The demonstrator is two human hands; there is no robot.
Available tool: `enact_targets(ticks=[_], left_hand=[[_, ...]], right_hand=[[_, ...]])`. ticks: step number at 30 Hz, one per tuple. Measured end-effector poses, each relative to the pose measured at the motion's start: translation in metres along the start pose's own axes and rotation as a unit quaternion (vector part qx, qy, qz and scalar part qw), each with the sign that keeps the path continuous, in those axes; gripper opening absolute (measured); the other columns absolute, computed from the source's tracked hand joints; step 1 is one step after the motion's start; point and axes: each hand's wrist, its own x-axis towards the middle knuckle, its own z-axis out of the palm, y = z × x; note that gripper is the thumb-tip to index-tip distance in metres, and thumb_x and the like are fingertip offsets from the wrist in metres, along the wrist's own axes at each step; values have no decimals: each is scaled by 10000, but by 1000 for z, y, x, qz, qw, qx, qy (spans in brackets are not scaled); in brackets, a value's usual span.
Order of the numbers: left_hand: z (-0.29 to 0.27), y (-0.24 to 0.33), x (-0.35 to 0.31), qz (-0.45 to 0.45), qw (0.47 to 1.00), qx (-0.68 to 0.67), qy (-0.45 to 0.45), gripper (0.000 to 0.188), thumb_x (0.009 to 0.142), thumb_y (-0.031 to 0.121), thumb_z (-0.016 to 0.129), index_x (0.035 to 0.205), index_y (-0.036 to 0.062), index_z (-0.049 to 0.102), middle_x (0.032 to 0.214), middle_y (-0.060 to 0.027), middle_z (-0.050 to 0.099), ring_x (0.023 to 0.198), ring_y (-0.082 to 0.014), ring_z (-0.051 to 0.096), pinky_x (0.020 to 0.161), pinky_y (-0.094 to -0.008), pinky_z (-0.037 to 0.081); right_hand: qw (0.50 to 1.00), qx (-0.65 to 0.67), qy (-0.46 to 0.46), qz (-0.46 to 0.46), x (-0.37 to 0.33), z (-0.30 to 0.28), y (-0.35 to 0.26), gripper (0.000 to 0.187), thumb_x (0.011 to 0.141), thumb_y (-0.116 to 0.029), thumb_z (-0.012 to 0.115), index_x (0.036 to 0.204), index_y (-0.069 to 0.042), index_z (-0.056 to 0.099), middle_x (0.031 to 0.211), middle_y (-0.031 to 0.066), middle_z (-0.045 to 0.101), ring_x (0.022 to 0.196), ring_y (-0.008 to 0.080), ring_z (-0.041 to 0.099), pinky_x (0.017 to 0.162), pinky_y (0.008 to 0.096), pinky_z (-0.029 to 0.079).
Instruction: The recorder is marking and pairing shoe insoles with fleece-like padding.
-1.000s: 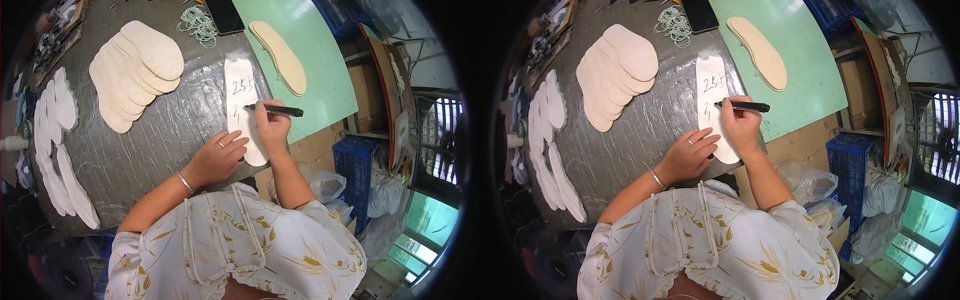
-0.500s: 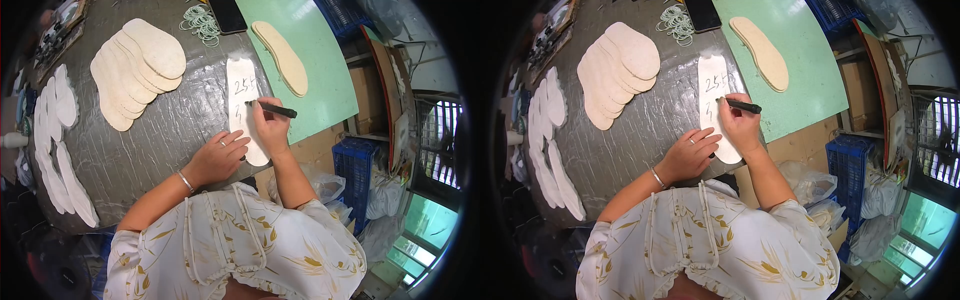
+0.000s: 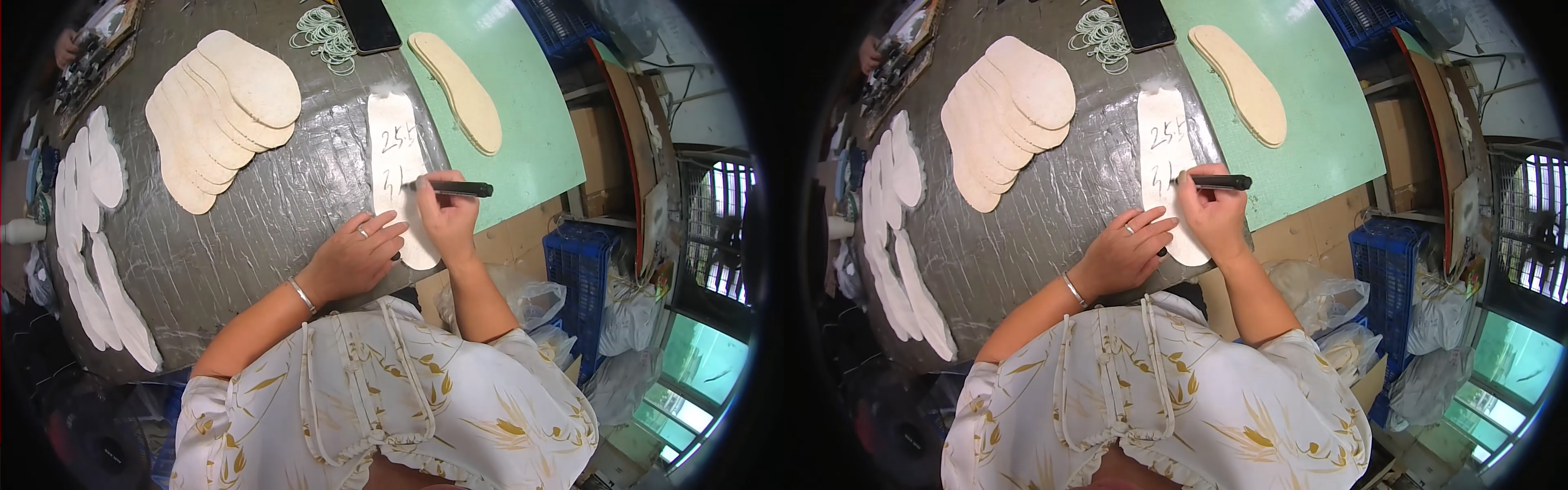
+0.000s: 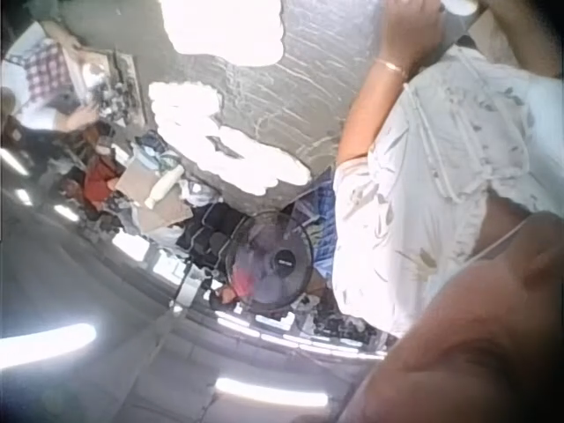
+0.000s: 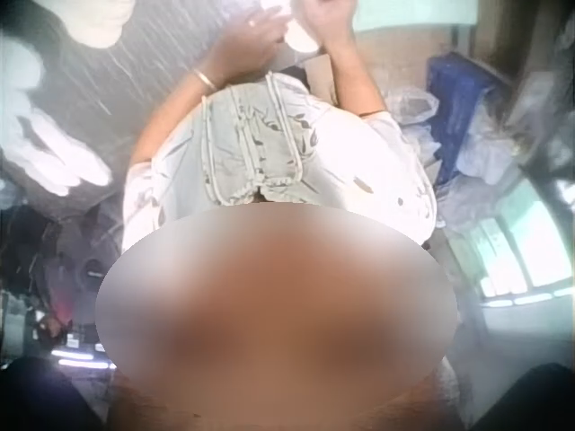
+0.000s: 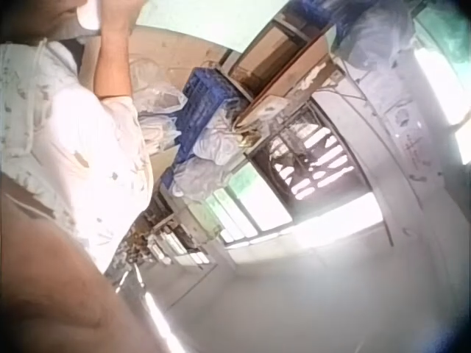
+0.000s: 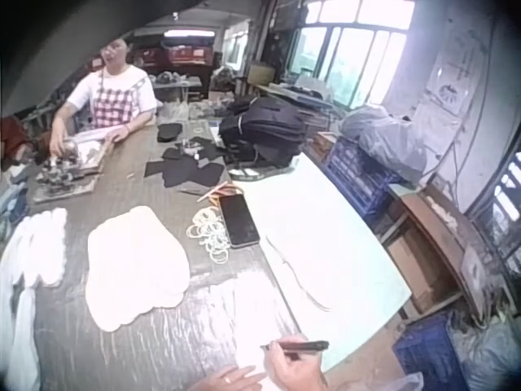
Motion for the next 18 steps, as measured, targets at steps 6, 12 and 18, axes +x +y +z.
enact_targets(ticks=[6,12,18], left_hand=[[1,0,-1,-2,1000,8,0,351,751,132,668,1089,82,587,1303,-57,572,1268,-240,490,1052,-408,367],[2,-1,-2,-1,1000,3,-2,351,753,139,677,1085,75,583,1309,-62,569,1267,-245,490,1040,-403,377],[1,-1,-1,0,1000,4,-3,363,742,125,674,1088,67,581,1321,-63,559,1268,-248,487,1038,-398,380]], right_hand=[[1000,-20,9,-21,8,3,1,84,847,-51,684,857,4,622,682,31,611,532,51,498,485,224,402],[998,-47,22,-27,12,-2,2,80,848,-48,672,866,6,616,671,42,616,548,74,541,506,240,438],[998,-38,32,-28,17,-5,6,76,854,-43,667,875,1,608,663,18,603,540,49,503,494,226,413]])
